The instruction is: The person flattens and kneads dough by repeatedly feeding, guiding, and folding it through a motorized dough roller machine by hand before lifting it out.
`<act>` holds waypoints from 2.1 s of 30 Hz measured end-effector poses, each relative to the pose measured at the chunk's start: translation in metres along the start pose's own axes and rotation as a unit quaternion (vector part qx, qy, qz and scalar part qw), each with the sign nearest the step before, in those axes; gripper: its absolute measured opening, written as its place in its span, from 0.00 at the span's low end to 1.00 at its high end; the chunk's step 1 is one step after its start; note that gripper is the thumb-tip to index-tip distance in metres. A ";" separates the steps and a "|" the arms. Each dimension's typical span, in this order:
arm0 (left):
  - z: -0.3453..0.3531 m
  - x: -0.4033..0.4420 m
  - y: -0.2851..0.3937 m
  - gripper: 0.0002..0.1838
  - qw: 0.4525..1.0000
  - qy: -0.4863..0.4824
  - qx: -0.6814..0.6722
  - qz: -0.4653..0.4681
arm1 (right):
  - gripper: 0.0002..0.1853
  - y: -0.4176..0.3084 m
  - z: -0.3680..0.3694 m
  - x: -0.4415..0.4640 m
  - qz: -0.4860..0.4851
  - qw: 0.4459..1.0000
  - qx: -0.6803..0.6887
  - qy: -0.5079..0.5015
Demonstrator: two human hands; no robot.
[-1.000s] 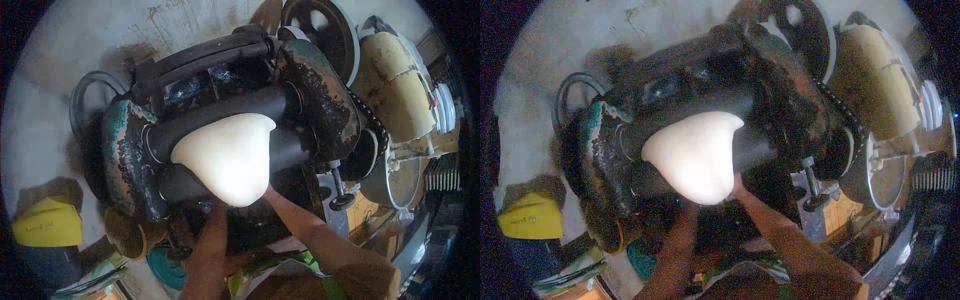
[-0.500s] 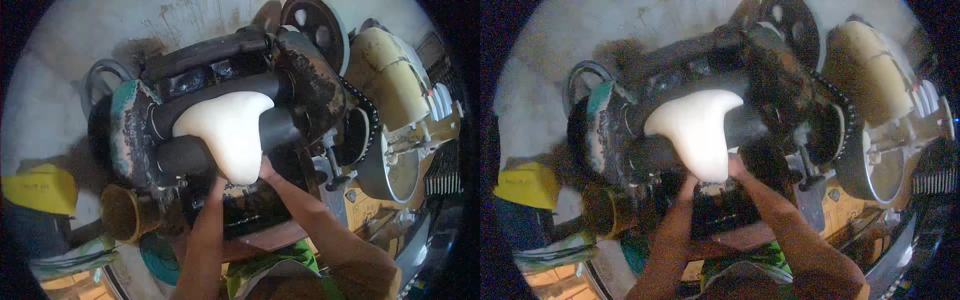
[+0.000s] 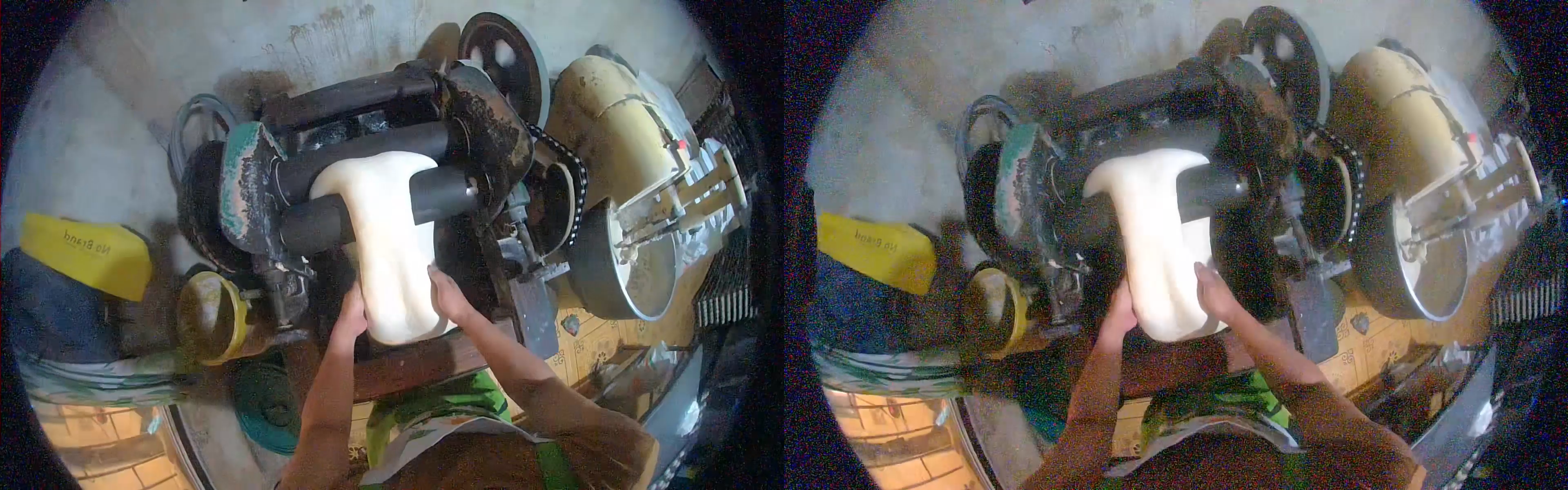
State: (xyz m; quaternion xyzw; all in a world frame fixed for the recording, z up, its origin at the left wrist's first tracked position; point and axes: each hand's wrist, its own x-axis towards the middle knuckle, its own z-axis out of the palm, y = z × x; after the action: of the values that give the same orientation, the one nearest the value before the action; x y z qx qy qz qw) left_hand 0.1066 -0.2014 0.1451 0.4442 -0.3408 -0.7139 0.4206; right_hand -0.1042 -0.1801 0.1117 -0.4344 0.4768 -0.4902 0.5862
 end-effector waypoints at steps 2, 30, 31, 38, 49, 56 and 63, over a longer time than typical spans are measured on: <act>-0.022 0.016 -0.013 0.28 0.955 0.010 0.280 0.094 | 0.30 0.001 0.004 0.028 0.076 0.991 0.043 0.101; -0.061 0.071 -0.109 0.37 0.951 0.262 -0.143 -0.083 | 0.26 0.019 -0.028 0.089 0.130 0.977 -0.157 0.057; -0.058 0.079 -0.103 0.37 0.951 0.262 -0.144 -0.078 | 0.26 0.028 -0.031 0.098 0.126 0.978 -0.158 0.055; -0.205 0.244 -0.286 0.37 0.962 -0.041 -0.261 0.073 | 0.25 0.010 0.016 0.097 0.035 0.982 -0.138 0.122; -0.178 0.229 -0.282 0.36 0.996 -0.022 -0.084 0.011 | 0.31 0.207 -0.021 0.148 0.032 0.993 0.069 0.086; -0.147 0.295 -0.270 0.35 0.999 0.009 0.019 -0.042 | 0.29 0.228 -0.031 0.152 0.091 0.926 0.365 -0.020; -0.155 0.244 -0.283 0.34 0.987 0.003 0.128 -0.097 | 0.30 0.190 -0.027 0.149 0.010 0.984 0.160 -0.074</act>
State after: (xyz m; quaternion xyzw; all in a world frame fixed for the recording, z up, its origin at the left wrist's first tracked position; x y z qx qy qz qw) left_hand 0.1035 -0.3224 -0.2406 0.5274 -0.3839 -0.7002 0.2902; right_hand -0.0906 -0.3021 -0.0980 -0.3653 0.3513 -0.5208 0.6870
